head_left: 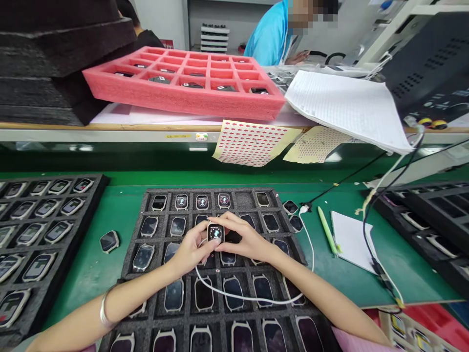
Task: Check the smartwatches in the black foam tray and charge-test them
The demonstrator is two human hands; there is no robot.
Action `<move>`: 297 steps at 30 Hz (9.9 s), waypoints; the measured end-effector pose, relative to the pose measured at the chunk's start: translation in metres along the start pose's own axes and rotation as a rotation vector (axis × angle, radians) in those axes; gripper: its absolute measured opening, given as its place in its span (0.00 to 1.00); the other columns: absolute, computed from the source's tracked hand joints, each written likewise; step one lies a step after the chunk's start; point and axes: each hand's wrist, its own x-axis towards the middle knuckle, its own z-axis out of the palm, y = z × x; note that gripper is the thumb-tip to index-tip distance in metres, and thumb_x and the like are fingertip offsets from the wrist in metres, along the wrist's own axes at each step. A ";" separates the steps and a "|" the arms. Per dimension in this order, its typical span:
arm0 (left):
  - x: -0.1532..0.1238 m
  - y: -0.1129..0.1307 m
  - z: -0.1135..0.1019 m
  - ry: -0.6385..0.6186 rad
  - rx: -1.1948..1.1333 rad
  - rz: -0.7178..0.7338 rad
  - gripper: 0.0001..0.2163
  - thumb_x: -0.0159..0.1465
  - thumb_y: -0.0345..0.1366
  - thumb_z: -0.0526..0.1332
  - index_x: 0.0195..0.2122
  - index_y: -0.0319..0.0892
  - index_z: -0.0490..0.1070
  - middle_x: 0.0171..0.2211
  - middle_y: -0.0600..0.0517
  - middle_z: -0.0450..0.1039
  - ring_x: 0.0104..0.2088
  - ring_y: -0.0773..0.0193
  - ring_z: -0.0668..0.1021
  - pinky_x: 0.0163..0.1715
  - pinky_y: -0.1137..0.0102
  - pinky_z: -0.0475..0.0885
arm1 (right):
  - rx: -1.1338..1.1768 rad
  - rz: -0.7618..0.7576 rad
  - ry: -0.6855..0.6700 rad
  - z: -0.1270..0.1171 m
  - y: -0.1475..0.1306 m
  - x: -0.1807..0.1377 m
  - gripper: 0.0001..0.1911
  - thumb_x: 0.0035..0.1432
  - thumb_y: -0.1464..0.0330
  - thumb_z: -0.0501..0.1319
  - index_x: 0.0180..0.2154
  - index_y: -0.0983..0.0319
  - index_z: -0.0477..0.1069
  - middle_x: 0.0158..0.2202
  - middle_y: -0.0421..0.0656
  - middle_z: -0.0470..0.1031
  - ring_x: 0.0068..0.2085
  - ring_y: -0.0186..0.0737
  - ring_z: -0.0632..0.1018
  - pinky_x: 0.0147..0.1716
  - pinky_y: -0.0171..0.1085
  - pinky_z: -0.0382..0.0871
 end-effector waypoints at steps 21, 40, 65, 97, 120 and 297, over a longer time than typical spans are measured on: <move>0.003 -0.001 -0.001 -0.137 -0.125 -0.145 0.16 0.64 0.47 0.55 0.45 0.40 0.58 0.23 0.51 0.75 0.11 0.73 0.69 0.08 0.82 0.58 | 0.595 0.227 -0.074 0.008 0.006 0.002 0.28 0.64 0.61 0.55 0.63 0.59 0.50 0.30 0.39 0.71 0.28 0.32 0.74 0.30 0.34 0.70; 0.001 0.000 0.012 -0.094 0.056 -0.221 0.20 0.60 0.53 0.57 0.40 0.40 0.65 0.19 0.63 0.53 0.15 0.77 0.53 0.14 0.77 0.48 | -0.658 0.143 0.098 -0.091 0.026 -0.001 0.21 0.57 0.64 0.63 0.51 0.63 0.67 0.47 0.50 0.71 0.49 0.50 0.70 0.48 0.49 0.65; 0.007 0.003 0.011 -0.145 -0.075 -0.234 0.15 0.49 0.31 0.67 0.38 0.37 0.67 0.35 0.49 0.70 0.27 0.68 0.72 0.19 0.74 0.71 | -0.255 0.124 -0.030 -0.060 -0.025 -0.020 0.22 0.48 0.58 0.69 0.43 0.62 0.69 0.41 0.44 0.68 0.41 0.42 0.72 0.41 0.40 0.68; 0.001 0.004 0.008 -0.068 -0.033 -0.140 0.14 0.54 0.43 0.67 0.32 0.36 0.72 0.23 0.51 0.75 0.22 0.65 0.77 0.21 0.72 0.74 | -0.565 -0.298 0.168 0.009 0.004 -0.010 0.24 0.58 0.57 0.61 0.50 0.65 0.65 0.38 0.50 0.73 0.39 0.46 0.72 0.38 0.44 0.65; -0.001 -0.011 0.008 -0.108 0.146 -0.145 0.19 0.56 0.47 0.63 0.43 0.39 0.67 0.34 0.51 0.71 0.32 0.64 0.73 0.35 0.69 0.69 | -0.454 0.019 0.220 -0.065 0.001 -0.023 0.23 0.57 0.62 0.63 0.53 0.59 0.63 0.47 0.48 0.64 0.49 0.46 0.69 0.49 0.46 0.64; 0.000 -0.001 0.005 -0.124 0.256 -0.140 0.15 0.56 0.42 0.65 0.38 0.37 0.67 0.27 0.57 0.63 0.21 0.74 0.60 0.20 0.76 0.55 | -0.191 0.111 0.152 0.008 -0.017 -0.021 0.24 0.55 0.74 0.63 0.53 0.59 0.64 0.47 0.47 0.70 0.47 0.45 0.72 0.47 0.45 0.69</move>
